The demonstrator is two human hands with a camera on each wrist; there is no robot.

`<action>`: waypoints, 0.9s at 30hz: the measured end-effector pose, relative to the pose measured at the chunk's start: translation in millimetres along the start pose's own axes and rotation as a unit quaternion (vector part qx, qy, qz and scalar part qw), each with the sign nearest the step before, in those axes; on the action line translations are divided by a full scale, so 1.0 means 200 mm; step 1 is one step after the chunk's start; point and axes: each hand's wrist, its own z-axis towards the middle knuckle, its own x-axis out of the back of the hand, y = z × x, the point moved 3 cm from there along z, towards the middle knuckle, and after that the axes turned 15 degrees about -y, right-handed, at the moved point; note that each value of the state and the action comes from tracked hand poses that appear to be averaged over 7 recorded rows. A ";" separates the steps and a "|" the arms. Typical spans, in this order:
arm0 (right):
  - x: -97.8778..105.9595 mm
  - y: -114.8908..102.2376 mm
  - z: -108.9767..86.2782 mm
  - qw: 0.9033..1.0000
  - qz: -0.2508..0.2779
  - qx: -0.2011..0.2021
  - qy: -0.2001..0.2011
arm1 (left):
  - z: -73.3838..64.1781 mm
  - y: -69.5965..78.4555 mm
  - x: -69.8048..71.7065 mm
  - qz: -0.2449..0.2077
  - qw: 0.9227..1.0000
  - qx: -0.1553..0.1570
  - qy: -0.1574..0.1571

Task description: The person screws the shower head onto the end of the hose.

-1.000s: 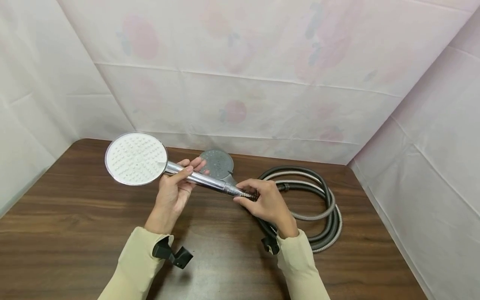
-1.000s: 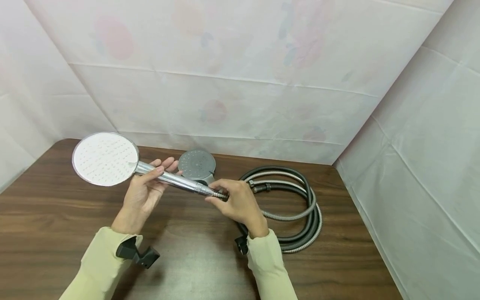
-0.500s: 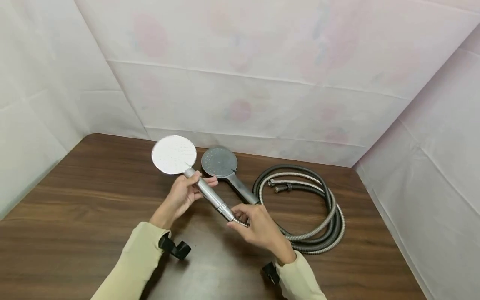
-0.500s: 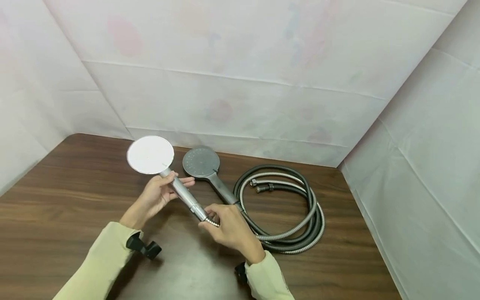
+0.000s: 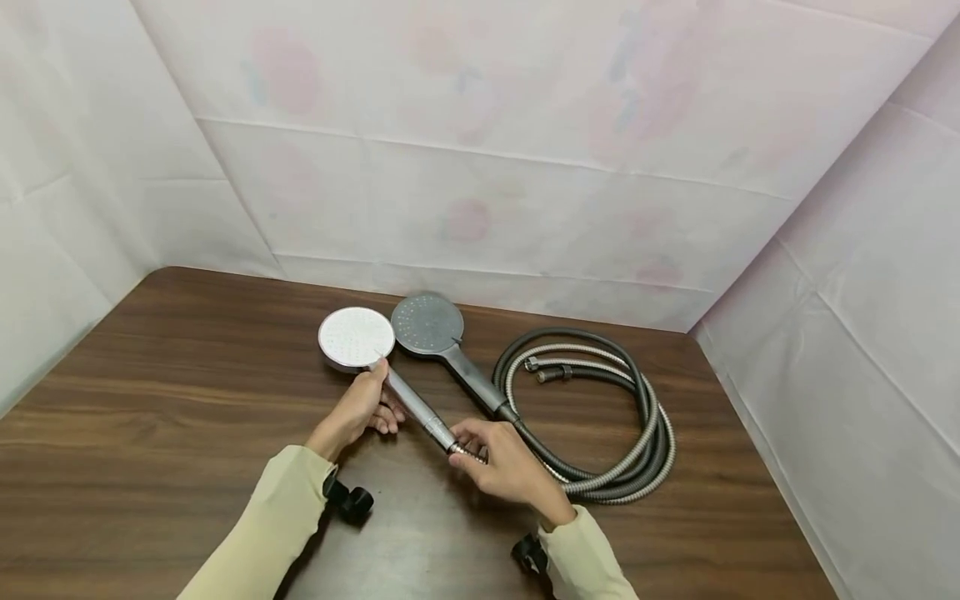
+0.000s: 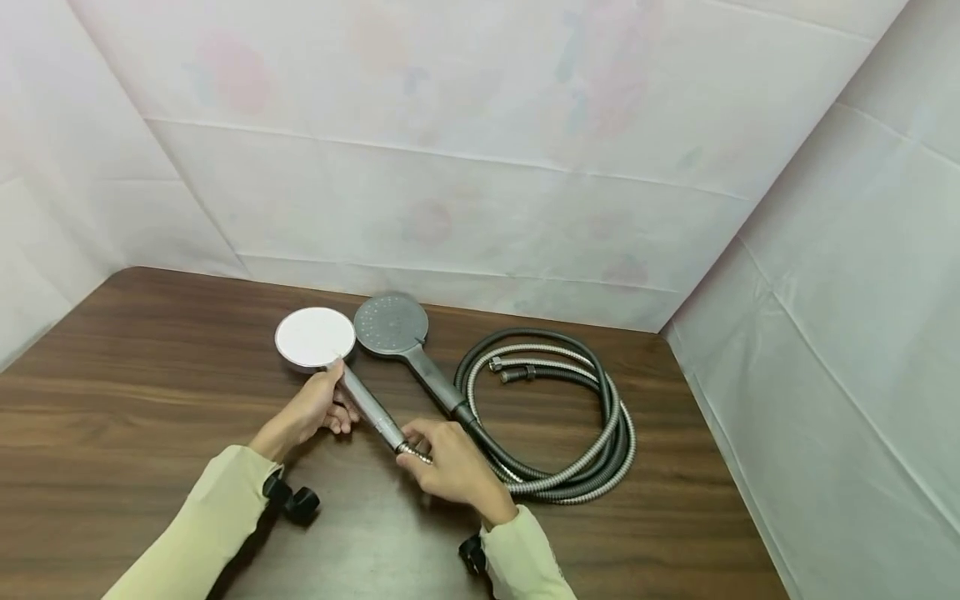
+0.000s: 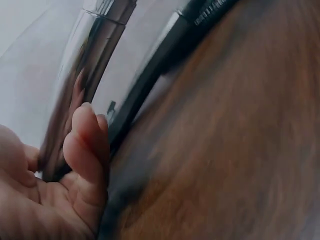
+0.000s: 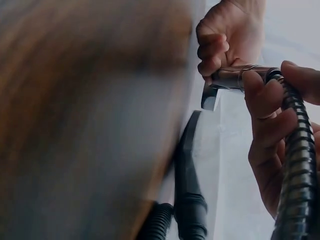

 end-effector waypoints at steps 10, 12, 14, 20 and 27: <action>-0.02 0.06 -0.04 0.999 0.022 -0.028 -0.006 | 0.01 0.01 -0.02 0.105 0.990 0.094 0.018; -0.02 0.06 -0.04 0.999 0.016 -0.036 -0.013 | 0.00 0.02 -0.02 0.127 0.986 0.104 0.020; -0.02 0.07 -0.04 0.999 0.005 -0.042 -0.017 | 0.01 0.03 -0.02 0.159 0.981 0.107 0.023; 0.00 0.11 -0.03 0.997 -0.038 -0.055 -0.024 | 0.06 0.05 -0.03 0.244 0.961 0.116 0.062; 0.02 0.16 -0.06 0.987 -0.106 -0.112 -0.049 | 0.07 0.03 -0.05 0.300 0.943 0.121 0.085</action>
